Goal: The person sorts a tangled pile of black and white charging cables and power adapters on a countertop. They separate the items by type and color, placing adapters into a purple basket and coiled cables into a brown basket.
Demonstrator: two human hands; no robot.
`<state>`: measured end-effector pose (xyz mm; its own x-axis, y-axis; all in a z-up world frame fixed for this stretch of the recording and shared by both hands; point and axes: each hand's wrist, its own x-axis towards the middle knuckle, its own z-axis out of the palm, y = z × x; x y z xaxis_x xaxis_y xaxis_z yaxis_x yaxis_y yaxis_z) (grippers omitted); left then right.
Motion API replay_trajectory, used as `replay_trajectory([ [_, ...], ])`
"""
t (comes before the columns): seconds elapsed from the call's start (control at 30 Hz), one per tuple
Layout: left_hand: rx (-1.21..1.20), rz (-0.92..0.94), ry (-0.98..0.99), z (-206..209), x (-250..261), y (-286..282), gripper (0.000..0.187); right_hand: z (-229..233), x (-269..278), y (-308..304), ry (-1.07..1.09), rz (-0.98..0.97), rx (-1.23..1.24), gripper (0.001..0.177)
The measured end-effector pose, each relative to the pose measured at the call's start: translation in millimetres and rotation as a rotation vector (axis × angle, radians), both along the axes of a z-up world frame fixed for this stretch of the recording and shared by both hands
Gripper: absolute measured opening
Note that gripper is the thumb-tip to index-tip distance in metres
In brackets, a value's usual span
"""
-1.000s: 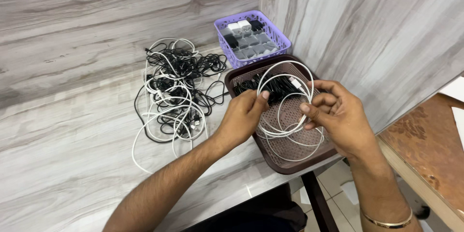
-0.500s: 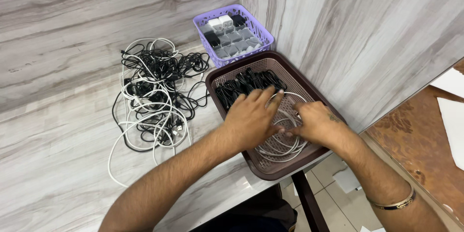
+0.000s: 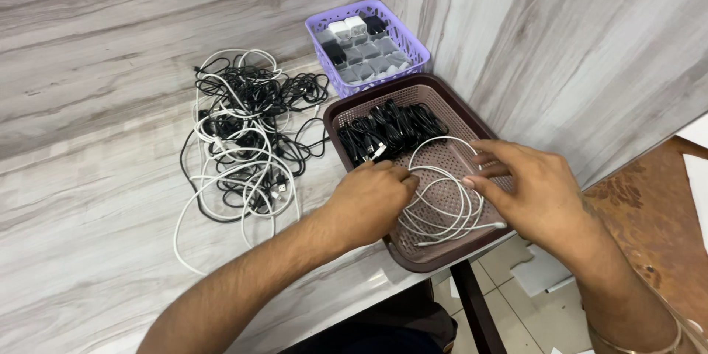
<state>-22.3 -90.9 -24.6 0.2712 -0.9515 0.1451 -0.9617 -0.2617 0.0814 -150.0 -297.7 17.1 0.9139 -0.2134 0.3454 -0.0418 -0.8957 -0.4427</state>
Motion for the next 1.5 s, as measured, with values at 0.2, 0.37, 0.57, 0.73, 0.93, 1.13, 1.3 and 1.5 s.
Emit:
replay_trajectory([
  [0.2, -0.431, 0.287, -0.04, 3.7, 21.8, 103.9, 0.046, 22.5, -14.1, 38.0, 0.052, -0.087, -0.013, 0.044],
  [0.37, -0.501, 0.51, -0.013, -7.0, 21.9, 167.9, 0.026, 33.5, -39.3, 38.5, 0.102, -0.162, -0.122, 0.03],
  [0.57, -0.525, 0.318, 0.07, -28.4, -3.8, 159.3, 0.021, 13.0, -67.4, 17.4, 0.011, -0.082, -0.025, 0.037],
  [0.73, -0.493, 0.073, 0.138, -38.1, -25.7, 123.6, 0.023, -9.6, -83.7, 4.3, 0.133, -0.225, -0.2, 0.029],
  [0.93, -0.463, 0.002, 0.215, -51.2, -41.8, 98.4, 0.024, -50.8, -66.9, 21.7, -0.07, -0.019, -0.134, 0.021],
  [1.13, -0.418, 0.03, 0.227, -67.9, -46.1, 113.6, 0.022, -60.4, -39.6, 34.3, 0.097, -0.024, -0.131, 0.016],
  [1.3, -0.447, 0.03, 0.218, -76.1, -47.3, 116.3, 0.022, -41.3, -24.1, 39.5, 0.298, 0.233, -0.062, 0.024],
  [1.5, -0.433, 0.011, 0.225, -77.3, -45.0, 111.2, 0.024, -14.5, -4.7, 34.6, 0.62, 0.338, -0.034, 0.028],
])
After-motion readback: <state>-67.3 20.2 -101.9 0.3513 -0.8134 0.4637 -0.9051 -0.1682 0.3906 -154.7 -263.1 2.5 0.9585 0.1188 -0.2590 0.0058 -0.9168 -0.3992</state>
